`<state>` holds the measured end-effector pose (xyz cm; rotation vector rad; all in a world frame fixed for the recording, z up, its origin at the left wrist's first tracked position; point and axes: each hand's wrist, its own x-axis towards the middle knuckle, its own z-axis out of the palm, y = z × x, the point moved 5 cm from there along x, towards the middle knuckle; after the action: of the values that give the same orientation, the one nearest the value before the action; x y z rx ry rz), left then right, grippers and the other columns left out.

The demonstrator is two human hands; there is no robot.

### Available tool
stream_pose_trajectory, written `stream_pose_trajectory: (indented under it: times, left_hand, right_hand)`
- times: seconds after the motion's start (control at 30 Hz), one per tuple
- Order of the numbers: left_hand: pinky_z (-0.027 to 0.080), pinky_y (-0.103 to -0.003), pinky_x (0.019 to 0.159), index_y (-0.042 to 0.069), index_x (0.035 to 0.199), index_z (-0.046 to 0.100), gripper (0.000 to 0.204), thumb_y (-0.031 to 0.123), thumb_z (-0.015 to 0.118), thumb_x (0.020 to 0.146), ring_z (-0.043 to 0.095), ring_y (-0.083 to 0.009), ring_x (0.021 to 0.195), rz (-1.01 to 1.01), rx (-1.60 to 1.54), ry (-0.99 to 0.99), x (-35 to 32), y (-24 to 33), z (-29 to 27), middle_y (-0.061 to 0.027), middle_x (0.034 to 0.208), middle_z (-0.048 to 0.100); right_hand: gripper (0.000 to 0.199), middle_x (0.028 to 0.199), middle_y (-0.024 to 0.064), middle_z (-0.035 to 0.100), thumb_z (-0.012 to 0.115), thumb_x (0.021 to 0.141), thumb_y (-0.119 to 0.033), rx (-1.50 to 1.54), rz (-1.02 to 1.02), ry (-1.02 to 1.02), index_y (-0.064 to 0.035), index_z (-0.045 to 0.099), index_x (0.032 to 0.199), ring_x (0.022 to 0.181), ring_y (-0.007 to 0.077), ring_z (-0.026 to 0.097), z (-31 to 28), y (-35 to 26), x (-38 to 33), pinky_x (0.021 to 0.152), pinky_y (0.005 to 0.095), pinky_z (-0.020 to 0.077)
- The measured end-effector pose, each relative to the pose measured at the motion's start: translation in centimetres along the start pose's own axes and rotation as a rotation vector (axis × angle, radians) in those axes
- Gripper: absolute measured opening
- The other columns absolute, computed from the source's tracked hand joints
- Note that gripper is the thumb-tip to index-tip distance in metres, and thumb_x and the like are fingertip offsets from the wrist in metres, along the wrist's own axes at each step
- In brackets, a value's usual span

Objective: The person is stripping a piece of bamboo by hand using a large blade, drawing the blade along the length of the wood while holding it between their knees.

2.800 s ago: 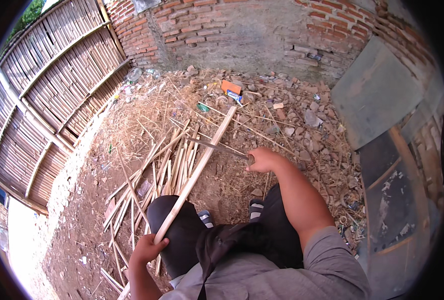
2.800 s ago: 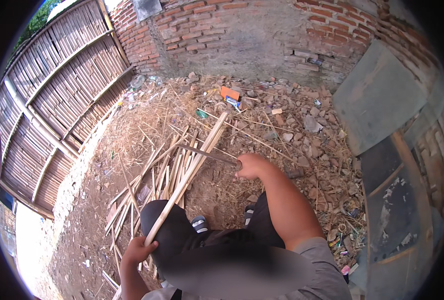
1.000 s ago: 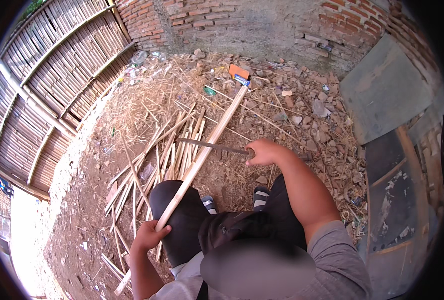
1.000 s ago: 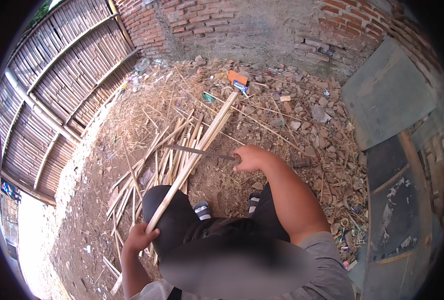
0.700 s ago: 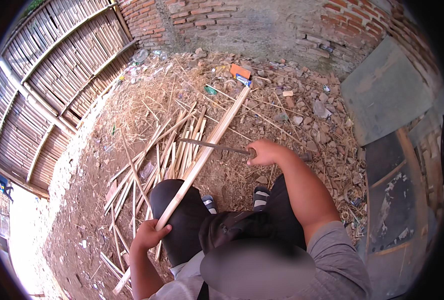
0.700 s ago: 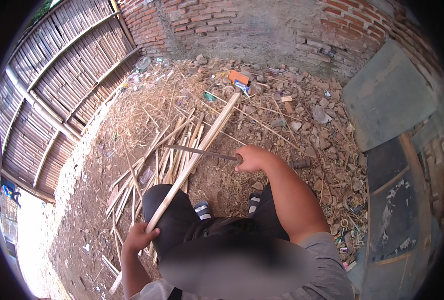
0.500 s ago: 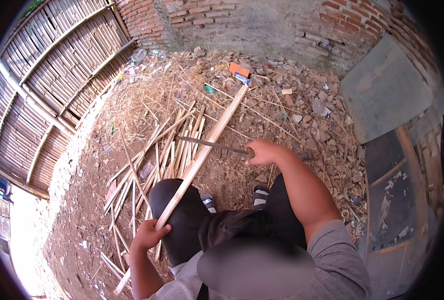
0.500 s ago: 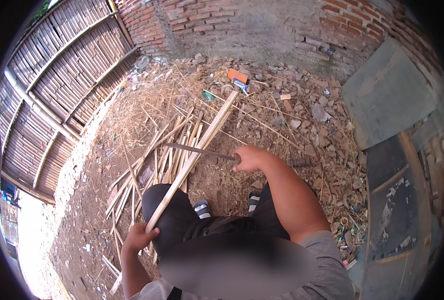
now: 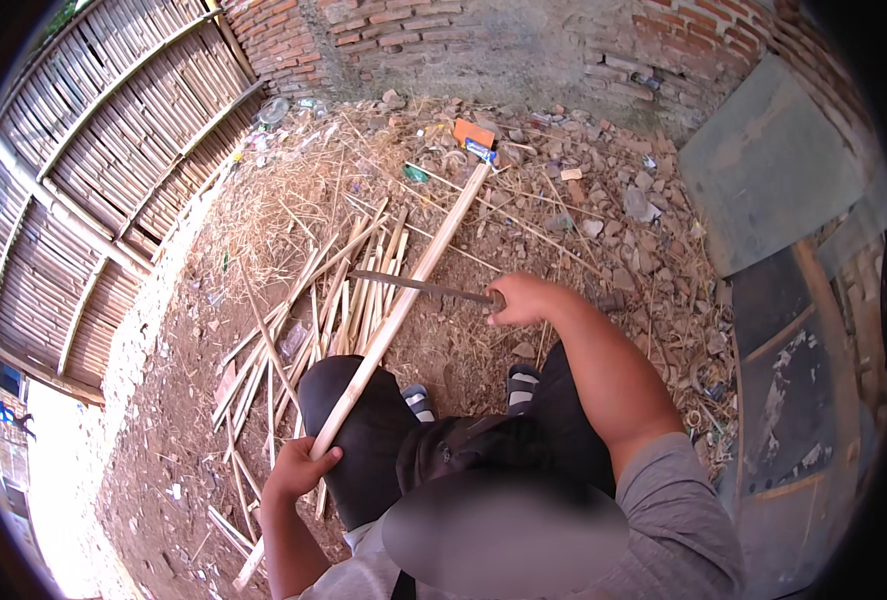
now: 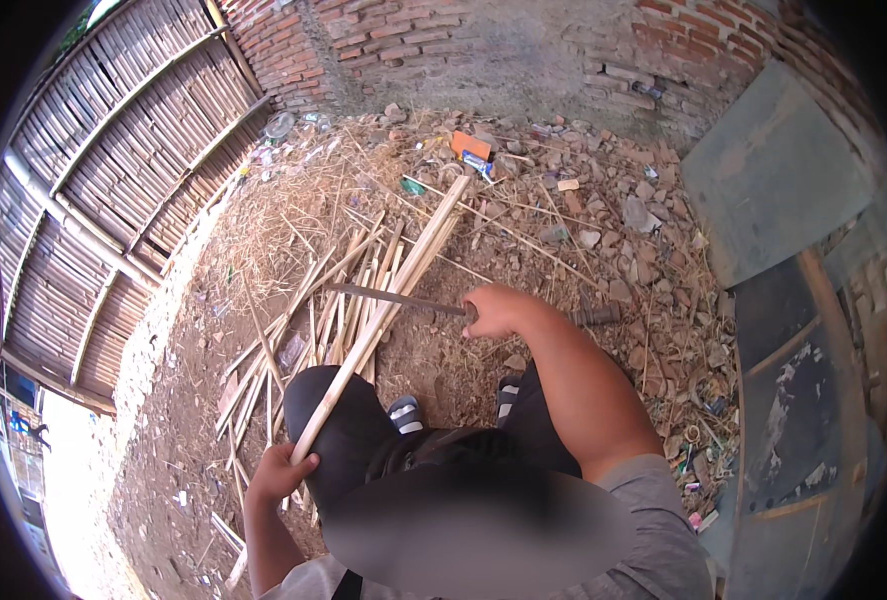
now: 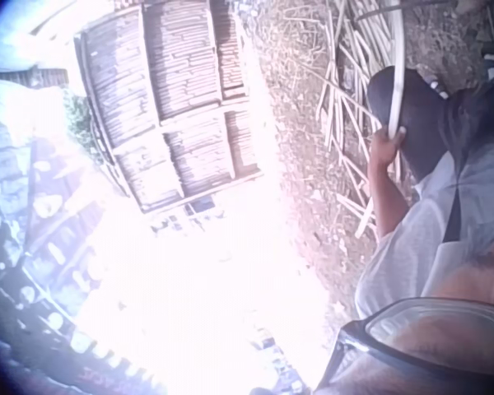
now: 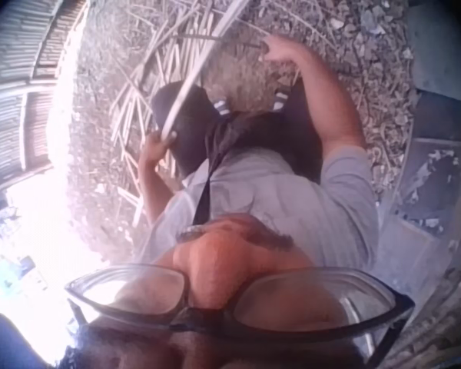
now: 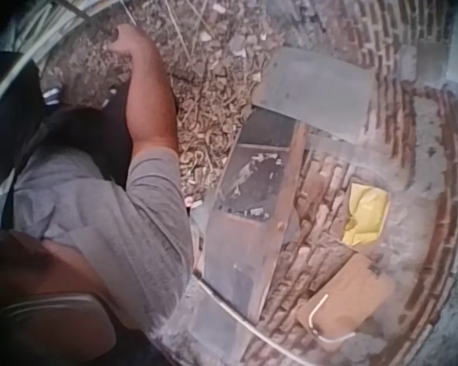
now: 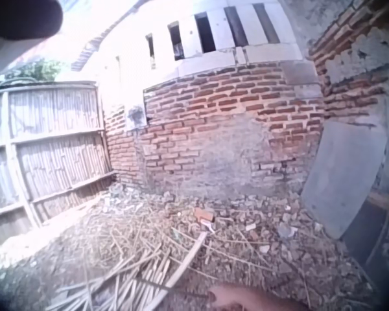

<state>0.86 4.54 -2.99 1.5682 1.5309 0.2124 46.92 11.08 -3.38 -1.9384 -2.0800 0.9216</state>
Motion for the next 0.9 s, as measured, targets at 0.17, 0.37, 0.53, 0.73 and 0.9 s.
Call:
stream_pose_trajectory:
  times: [0.17, 0.37, 0.53, 0.73, 0.9]
  left_hand:
    - [0.044, -0.028, 0.058, -0.003, 0.092, 0.072, 0.031, 0.027, 0.079, 0.085, 0.054, -0.0077, 0.064, -0.01, -0.001, 0.003, 0.1, -0.1, 0.0, 0.0009, 0.071, 0.063]
    - [0.045, -0.028, 0.06, -0.003, 0.092, 0.072, 0.034, 0.029, 0.08, 0.085, 0.055, -0.0081, 0.066, -0.004, -0.005, 0.005, 0.2, -0.4, -0.1, 0.0006, 0.071, 0.063]
    - [0.044, -0.028, 0.058, -0.003, 0.091, 0.071, 0.032, 0.027, 0.08, 0.085, 0.054, -0.008, 0.064, -0.011, 0.004, 0.0, 0.3, -0.6, -0.1, 0.0011, 0.07, 0.062]
    - [0.043, -0.027, 0.057, -0.003, 0.093, 0.071, 0.032, 0.027, 0.079, 0.086, 0.053, -0.0077, 0.063, -0.016, -0.001, -0.002, 0.2, -0.4, -0.1, 0.0013, 0.071, 0.062]
    - [0.047, -0.029, 0.061, -0.003, 0.093, 0.072, 0.038, 0.033, 0.083, 0.084, 0.056, -0.009, 0.066, -0.013, -0.017, -0.008, 0.6, -1.4, -0.2, -0.0007, 0.072, 0.065]
  right_hand:
    - [0.055, 0.108, 0.0197, 0.07, 0.079, 0.078, -0.036, 0.004, -0.006, -0.003, -0.0045, 0.066, 0.121, 0.102, 0.0366, 0.066, -0.1, -0.2, -0.1, 0.088, 0.0435, 0.0521]
    - [0.052, 0.104, 0.019, 0.07, 0.079, 0.077, -0.036, -0.006, -0.02, -0.003, -0.0044, 0.066, 0.117, 0.1, 0.0365, 0.066, 0.0, -0.2, 0.1, 0.085, 0.0437, 0.052]
    - [0.05, 0.096, 0.0181, 0.068, 0.078, 0.077, -0.04, -0.01, -0.063, 0.019, -0.0045, 0.067, 0.111, 0.093, 0.0347, 0.066, 0.2, 0.2, 0.4, 0.081, 0.0444, 0.0511]
    - [0.051, 0.096, 0.0182, 0.068, 0.078, 0.078, -0.041, 0.021, -0.027, -0.013, -0.0045, 0.067, 0.111, 0.094, 0.0347, 0.066, 0.5, 0.5, 0.5, 0.081, 0.0446, 0.0511]
    - [0.051, 0.096, 0.0178, 0.068, 0.079, 0.077, -0.041, 0.022, -0.036, -0.015, -0.0045, 0.067, 0.11, 0.093, 0.0344, 0.066, 0.5, 0.4, 0.6, 0.08, 0.0443, 0.051]
